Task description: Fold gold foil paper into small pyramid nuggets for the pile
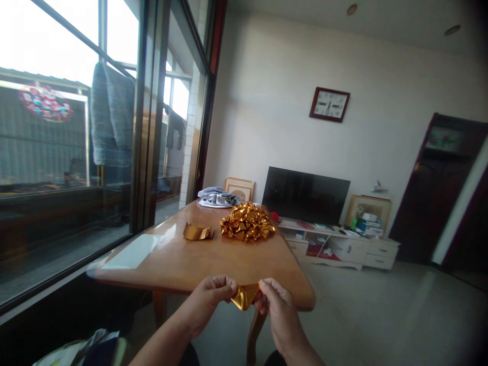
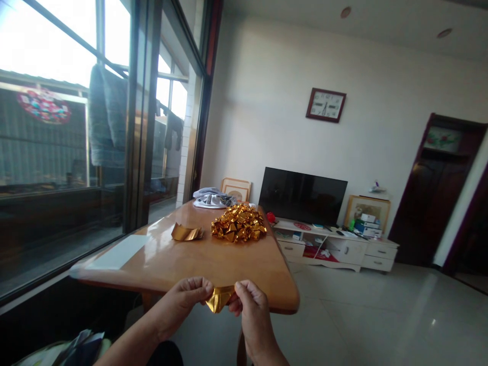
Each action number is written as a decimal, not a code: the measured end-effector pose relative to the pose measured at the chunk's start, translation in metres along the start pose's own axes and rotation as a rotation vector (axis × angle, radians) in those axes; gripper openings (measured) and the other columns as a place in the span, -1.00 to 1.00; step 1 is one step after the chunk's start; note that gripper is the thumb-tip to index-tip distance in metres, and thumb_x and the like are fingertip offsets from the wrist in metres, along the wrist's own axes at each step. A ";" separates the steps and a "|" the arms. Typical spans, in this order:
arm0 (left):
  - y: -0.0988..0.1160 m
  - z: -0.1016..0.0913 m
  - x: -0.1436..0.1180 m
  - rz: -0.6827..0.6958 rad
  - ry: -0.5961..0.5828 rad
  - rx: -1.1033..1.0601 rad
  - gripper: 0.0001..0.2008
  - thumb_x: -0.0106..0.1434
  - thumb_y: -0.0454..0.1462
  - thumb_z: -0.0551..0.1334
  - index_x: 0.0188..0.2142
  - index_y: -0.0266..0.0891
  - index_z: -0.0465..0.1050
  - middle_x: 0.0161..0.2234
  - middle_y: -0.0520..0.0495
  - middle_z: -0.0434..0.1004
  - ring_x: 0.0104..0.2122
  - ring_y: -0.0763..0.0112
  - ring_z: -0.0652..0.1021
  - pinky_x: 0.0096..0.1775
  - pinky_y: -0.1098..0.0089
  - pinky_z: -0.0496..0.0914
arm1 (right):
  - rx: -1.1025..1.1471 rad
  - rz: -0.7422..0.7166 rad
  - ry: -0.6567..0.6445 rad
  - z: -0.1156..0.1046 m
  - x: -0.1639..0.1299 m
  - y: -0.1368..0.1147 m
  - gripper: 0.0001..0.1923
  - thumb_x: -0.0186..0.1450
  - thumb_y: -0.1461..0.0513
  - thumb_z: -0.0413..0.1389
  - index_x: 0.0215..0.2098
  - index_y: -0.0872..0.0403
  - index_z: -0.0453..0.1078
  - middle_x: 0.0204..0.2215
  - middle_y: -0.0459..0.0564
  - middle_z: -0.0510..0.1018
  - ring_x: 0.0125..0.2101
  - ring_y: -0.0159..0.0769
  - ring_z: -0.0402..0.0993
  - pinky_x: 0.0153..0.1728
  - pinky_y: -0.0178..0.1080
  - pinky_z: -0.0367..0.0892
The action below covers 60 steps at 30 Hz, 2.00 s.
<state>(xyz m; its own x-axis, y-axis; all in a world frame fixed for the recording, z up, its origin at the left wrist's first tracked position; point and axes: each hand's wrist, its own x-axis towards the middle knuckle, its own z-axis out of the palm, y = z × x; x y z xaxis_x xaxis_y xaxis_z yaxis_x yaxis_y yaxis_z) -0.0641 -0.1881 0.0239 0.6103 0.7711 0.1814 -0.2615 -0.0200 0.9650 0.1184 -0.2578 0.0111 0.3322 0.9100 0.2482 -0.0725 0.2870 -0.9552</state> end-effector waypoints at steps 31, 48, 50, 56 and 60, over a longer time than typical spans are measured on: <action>-0.001 -0.011 -0.030 0.014 0.051 0.127 -0.69 0.22 -0.09 0.34 -0.43 -0.32 0.44 -0.48 0.01 0.41 -0.45 0.46 0.36 -0.33 0.42 0.24 | -0.332 0.003 -0.313 0.009 -0.014 -0.002 -0.56 0.36 -0.08 0.09 -0.34 0.12 0.47 -0.46 -0.03 0.57 -0.42 -0.28 0.46 -0.38 -0.28 0.35; 0.013 0.000 -0.034 0.002 0.101 0.224 -0.64 0.33 -0.06 0.21 -0.44 -0.30 0.50 -0.45 -0.05 0.52 -0.38 0.39 0.42 -0.22 0.37 0.26 | -0.224 0.092 -0.387 0.010 -0.015 -0.004 -0.63 0.29 -0.03 0.21 -0.34 0.13 0.45 -0.47 -0.04 0.56 -0.45 -0.30 0.48 -0.38 -0.24 0.40; 0.012 0.001 -0.034 -0.003 0.097 0.173 -0.72 0.26 -0.10 0.29 -0.41 -0.30 0.49 -0.46 -0.02 0.49 -0.40 0.41 0.41 -0.24 0.38 0.26 | -0.202 0.112 -0.385 0.010 -0.016 -0.003 -0.62 0.28 -0.04 0.22 -0.34 0.13 0.45 -0.47 -0.04 0.56 -0.45 -0.31 0.47 -0.38 -0.24 0.40; 0.007 0.000 -0.033 0.012 0.071 0.174 -0.74 0.23 -0.13 0.32 -0.41 -0.32 0.47 -0.48 0.02 0.41 -0.44 0.46 0.35 -0.33 0.42 0.21 | -0.207 0.151 -0.395 0.014 -0.018 -0.010 -0.65 0.27 -0.01 0.24 -0.34 0.13 0.45 -0.46 -0.05 0.54 -0.44 -0.34 0.43 -0.39 -0.27 0.36; 0.009 0.000 -0.032 0.022 0.061 0.195 -0.72 0.23 -0.12 0.32 -0.42 -0.32 0.46 -0.49 0.02 0.40 -0.45 0.47 0.35 -0.35 0.42 0.20 | -0.216 0.142 -0.400 0.014 -0.017 -0.009 -0.64 0.29 -0.02 0.21 -0.33 0.13 0.45 -0.48 -0.07 0.51 -0.47 -0.36 0.40 -0.42 -0.29 0.33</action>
<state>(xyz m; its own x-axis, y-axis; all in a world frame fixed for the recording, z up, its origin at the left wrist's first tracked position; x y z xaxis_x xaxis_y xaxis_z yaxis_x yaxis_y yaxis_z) -0.0859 -0.2136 0.0269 0.5582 0.8061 0.1966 -0.1206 -0.1557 0.9804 0.1007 -0.2716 0.0176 -0.0585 0.9916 0.1152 0.1202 0.1216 -0.9853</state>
